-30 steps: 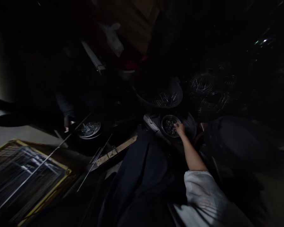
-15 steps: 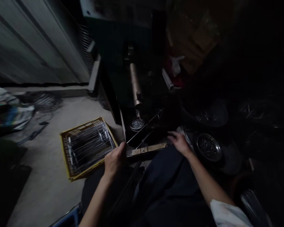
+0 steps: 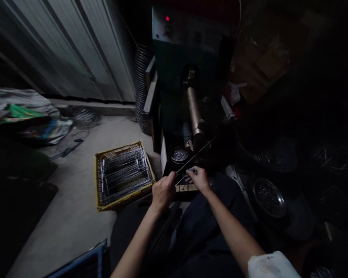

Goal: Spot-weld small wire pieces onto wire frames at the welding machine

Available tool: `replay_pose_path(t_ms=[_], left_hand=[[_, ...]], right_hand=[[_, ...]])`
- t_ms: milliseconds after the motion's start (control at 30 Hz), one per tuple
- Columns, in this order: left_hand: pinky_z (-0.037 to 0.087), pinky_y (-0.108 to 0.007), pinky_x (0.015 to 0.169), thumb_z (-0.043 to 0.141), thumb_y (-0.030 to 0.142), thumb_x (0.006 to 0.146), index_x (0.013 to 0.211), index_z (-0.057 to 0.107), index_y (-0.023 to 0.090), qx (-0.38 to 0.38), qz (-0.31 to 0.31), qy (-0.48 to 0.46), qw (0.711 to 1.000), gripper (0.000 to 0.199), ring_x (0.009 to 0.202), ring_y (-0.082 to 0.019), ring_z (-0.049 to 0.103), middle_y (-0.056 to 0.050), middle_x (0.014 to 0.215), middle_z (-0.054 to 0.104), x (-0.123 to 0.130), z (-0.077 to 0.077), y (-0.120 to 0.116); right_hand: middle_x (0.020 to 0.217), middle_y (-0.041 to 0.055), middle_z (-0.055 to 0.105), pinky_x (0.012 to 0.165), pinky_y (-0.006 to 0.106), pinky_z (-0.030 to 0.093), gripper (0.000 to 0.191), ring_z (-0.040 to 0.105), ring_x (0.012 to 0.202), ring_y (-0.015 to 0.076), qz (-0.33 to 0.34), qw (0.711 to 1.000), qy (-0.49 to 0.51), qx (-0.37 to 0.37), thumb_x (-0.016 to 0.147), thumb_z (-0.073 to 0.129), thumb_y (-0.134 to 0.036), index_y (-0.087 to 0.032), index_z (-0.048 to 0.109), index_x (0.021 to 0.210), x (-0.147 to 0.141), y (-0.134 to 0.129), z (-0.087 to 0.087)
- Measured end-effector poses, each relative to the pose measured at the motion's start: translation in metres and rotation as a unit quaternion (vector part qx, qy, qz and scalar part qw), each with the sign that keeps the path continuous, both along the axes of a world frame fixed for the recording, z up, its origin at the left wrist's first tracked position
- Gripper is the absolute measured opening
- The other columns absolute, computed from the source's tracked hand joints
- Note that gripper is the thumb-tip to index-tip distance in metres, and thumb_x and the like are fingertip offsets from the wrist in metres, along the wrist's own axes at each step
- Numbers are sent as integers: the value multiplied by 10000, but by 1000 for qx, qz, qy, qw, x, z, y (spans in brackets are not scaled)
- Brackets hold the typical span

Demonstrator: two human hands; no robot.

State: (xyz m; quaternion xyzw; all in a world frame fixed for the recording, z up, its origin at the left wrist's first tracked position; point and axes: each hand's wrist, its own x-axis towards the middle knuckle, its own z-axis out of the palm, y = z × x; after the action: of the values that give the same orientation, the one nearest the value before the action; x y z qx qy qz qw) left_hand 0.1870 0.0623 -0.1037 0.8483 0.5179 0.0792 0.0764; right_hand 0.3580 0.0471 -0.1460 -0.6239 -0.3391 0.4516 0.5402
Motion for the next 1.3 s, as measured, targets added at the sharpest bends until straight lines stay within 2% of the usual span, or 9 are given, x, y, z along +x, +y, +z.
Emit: replay_pose_path(t_ms=[100, 233, 367, 600, 733, 900, 1300], left_hand=[[288, -293, 527, 333, 220, 980, 1005, 600, 214, 4, 5, -5, 1000, 269, 720, -223, 664, -61, 744, 686, 5, -4, 2], [276, -291, 519, 335, 177, 960, 987, 602, 212, 6, 10, -5, 1000, 270, 711, -218, 659, -66, 740, 679, 10, -7, 4], [299, -287, 526, 340, 170, 952, 985, 601, 215, 9, 9, -8, 1000, 267, 718, -218, 659, -64, 741, 678, 12, -8, 7], [328, -278, 530, 375, 156, 930, 1004, 597, 205, 12, 0, -18, 1000, 239, 736, -219, 663, -73, 743, 679, 18, -7, 10], [329, -280, 518, 356, 138, 928, 997, 598, 209, 13, -1, -22, 1000, 262, 728, -223, 661, -68, 748, 680, 23, -4, 13], [334, -270, 522, 338, 127, 934, 991, 595, 203, 19, 0, -25, 999, 273, 734, -211, 664, -66, 757, 686, 28, 0, 18], [350, -264, 520, 355, 115, 926, 995, 583, 196, 28, -11, -32, 999, 252, 732, -216, 671, -66, 764, 691, 36, 0, 32]], right_hand=[[645, 37, 691, 446, 190, 509, 379, 674, 526, 158, -26, 994, 103, 16, 639, 805, -456, -145, 639, 777, -6, 7, 13], [757, 43, 709, 549, 201, 555, 414, 711, 678, 174, -29, 973, 223, 43, 592, 870, -413, -151, 651, 826, -11, 8, 32], [779, 29, 694, 563, 216, 573, 392, 719, 760, 199, -34, 957, 283, 52, 601, 884, -385, -171, 625, 804, -12, 5, 38], [812, 30, 686, 605, 274, 606, 364, 714, 854, 233, -63, 955, 278, 78, 665, 846, -395, -193, 590, 826, -11, 6, 36], [817, 27, 688, 616, 290, 611, 374, 713, 846, 235, -70, 954, 279, 87, 645, 860, -401, -197, 607, 830, -11, 9, 39], [832, 18, 697, 602, 277, 607, 357, 715, 780, 206, -88, 950, 280, 105, 650, 859, -401, -202, 616, 820, -11, 14, 40], [860, 18, 706, 605, 238, 589, 345, 716, 761, 184, -109, 950, 271, 106, 676, 841, -367, -193, 624, 879, -4, 26, 42]])
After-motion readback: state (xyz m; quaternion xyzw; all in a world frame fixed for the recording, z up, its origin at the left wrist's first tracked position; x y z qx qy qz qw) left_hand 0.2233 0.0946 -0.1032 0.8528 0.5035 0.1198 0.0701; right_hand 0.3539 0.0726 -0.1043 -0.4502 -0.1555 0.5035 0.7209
